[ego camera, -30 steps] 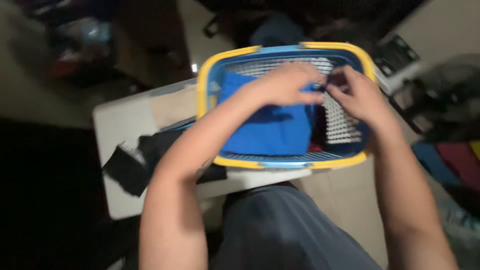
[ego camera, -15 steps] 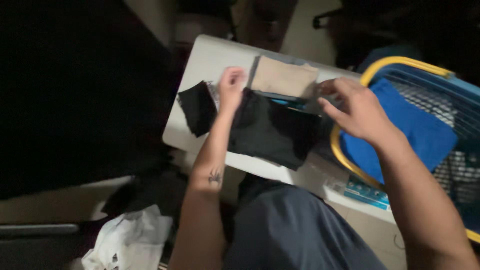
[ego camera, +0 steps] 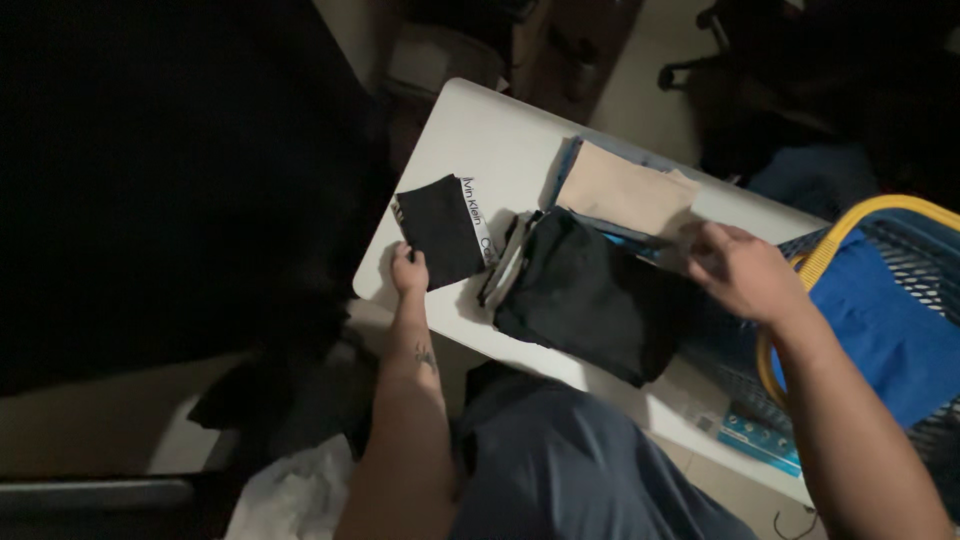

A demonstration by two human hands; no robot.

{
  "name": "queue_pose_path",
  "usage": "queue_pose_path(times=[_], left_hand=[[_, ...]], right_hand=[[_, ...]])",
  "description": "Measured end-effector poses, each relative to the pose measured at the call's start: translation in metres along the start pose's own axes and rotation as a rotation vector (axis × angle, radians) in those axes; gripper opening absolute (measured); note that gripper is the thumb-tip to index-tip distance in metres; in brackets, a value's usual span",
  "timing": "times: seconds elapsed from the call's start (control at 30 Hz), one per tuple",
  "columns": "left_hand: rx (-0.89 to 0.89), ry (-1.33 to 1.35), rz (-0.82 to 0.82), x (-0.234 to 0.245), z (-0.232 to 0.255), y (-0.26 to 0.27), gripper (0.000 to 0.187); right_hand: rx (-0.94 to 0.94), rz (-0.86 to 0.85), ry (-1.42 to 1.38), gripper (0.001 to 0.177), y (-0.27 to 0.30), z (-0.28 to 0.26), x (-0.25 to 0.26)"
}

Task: The person folds various articles of clothing, including shirts and shorts, on a white surface. They then place the folded items into a blue and yellow laundry basket.

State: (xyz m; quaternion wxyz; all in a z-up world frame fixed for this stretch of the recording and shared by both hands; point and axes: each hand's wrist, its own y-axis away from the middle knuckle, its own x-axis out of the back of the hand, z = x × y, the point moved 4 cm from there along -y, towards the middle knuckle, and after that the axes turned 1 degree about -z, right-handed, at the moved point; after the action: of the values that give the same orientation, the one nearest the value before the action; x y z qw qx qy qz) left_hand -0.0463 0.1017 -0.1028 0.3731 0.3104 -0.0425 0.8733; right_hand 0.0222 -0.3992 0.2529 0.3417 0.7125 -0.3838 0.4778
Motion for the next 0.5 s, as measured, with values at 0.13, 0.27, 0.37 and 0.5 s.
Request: queue_pose_path(times=[0.13, 0.27, 0.37, 0.5], left_hand=[[0.073, -0.218, -0.093, -0.007, 0.001, -0.013, 0.047], [0.009, -0.406, -0.058, -0.009, 0.008, -0.024, 0.051], [-0.030, -0.422, -0.080, -0.016, 0.008, -0.026, 0.048], [0.082, -0.284, -0.214, -0.028, 0.004, -0.036, 0.071]], right_hand=[[-0.022, -0.087, 0.040, 0.040, -0.003, -0.001, -0.003], [-0.033, -0.084, 0.073, 0.040, -0.004, -0.001, -0.003], [-0.065, -0.106, 0.100, 0.040, -0.004, 0.002, -0.005], [-0.073, -0.123, 0.104, 0.039, -0.007, 0.001, -0.005]])
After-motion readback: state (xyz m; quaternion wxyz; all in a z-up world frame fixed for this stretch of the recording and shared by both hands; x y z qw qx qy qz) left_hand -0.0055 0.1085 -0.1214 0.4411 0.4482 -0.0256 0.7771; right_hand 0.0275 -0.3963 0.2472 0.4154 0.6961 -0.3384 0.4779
